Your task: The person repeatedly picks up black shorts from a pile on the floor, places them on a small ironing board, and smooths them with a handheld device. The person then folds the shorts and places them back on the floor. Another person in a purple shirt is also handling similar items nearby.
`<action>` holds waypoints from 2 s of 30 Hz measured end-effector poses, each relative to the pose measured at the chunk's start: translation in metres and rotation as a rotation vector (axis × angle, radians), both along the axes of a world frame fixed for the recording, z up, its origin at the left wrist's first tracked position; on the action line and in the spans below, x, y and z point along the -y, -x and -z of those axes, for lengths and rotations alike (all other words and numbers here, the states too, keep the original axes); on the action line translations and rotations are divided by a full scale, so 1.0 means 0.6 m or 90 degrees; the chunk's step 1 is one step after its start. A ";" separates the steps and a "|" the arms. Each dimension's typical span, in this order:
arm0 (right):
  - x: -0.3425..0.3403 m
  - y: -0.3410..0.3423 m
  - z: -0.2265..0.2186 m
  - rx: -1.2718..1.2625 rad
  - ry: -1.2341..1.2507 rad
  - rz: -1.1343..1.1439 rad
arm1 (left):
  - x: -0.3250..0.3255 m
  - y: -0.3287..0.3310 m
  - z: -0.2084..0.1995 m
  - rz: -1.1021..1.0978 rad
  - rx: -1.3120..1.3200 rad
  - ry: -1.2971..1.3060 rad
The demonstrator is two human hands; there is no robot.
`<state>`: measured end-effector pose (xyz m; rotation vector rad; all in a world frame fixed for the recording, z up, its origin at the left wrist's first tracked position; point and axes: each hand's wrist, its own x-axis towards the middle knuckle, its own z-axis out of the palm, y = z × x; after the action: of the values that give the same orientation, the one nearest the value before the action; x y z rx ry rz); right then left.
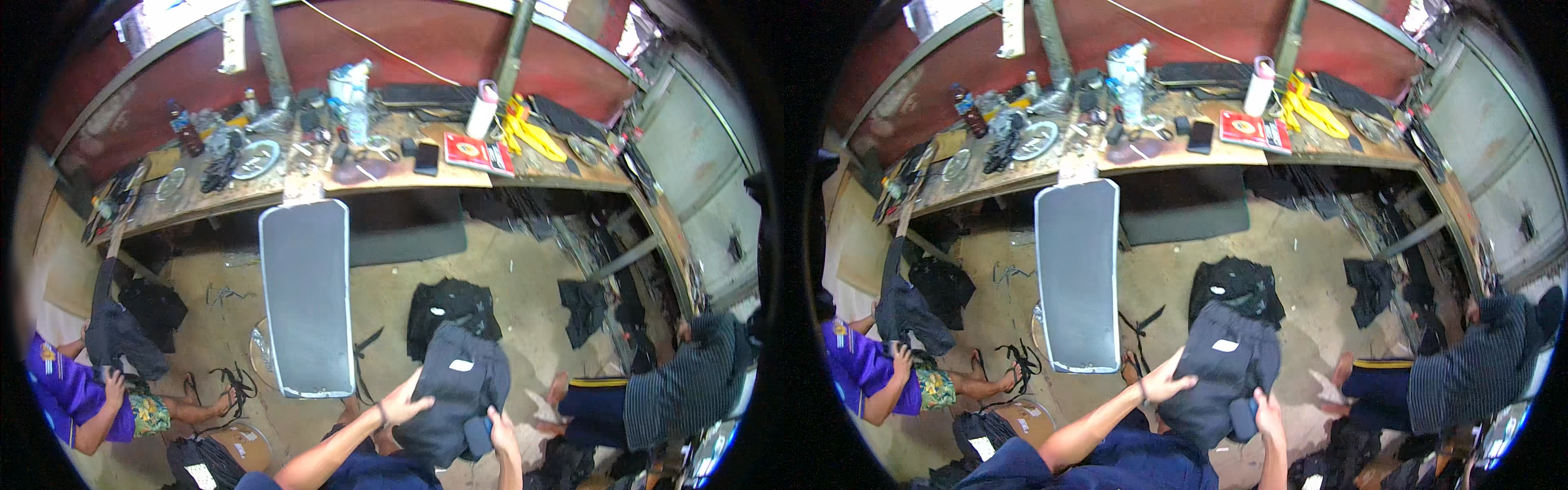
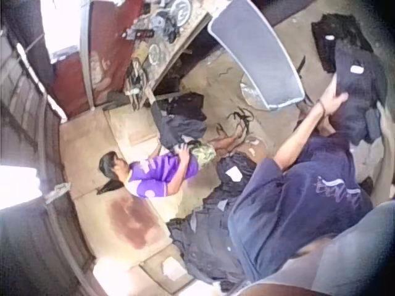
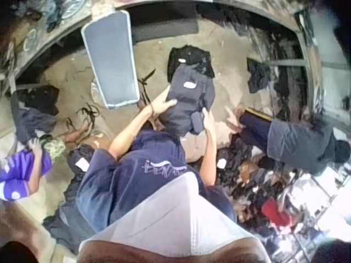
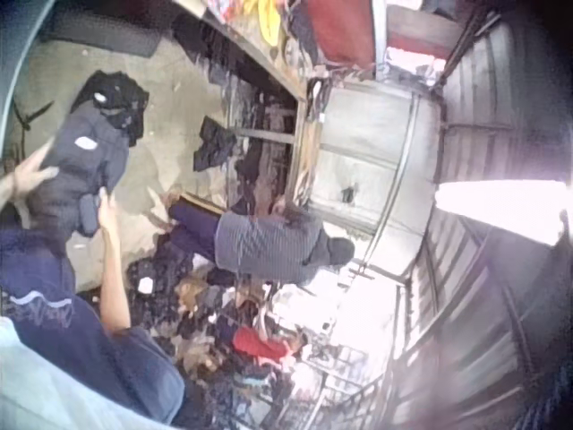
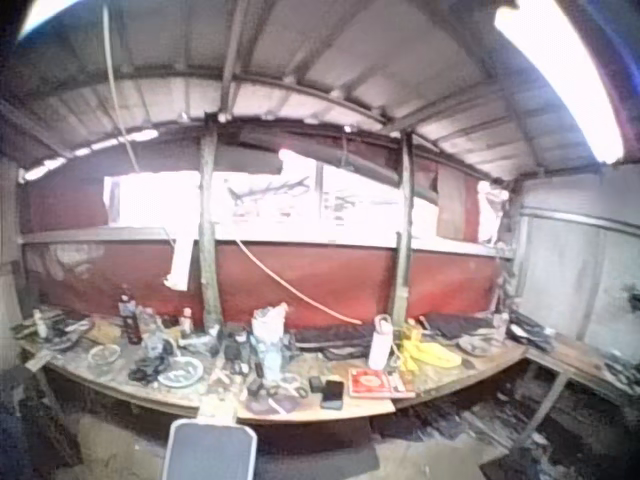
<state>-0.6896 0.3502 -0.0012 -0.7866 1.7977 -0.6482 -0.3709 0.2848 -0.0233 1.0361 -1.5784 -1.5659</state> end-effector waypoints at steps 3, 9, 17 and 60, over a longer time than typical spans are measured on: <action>0.165 -0.024 0.048 -0.207 -0.021 0.075 | 0.054 0.024 0.093 -0.201 0.214 -0.266; 0.373 -0.305 0.007 -0.229 0.382 -0.166 | -0.106 -0.117 0.321 0.193 0.535 -0.263; 0.502 -0.766 -0.093 -0.440 0.641 -0.532 | -0.186 -0.326 0.088 0.402 0.403 -0.236; -1.312 -0.173 0.337 0.184 -0.411 1.015 | -0.881 0.810 0.324 1.262 0.702 0.432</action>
<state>-0.5855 1.1373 -0.2032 1.2874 1.8873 -0.9456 -0.8569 0.8136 -0.2176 -0.7205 -4.0437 -0.7492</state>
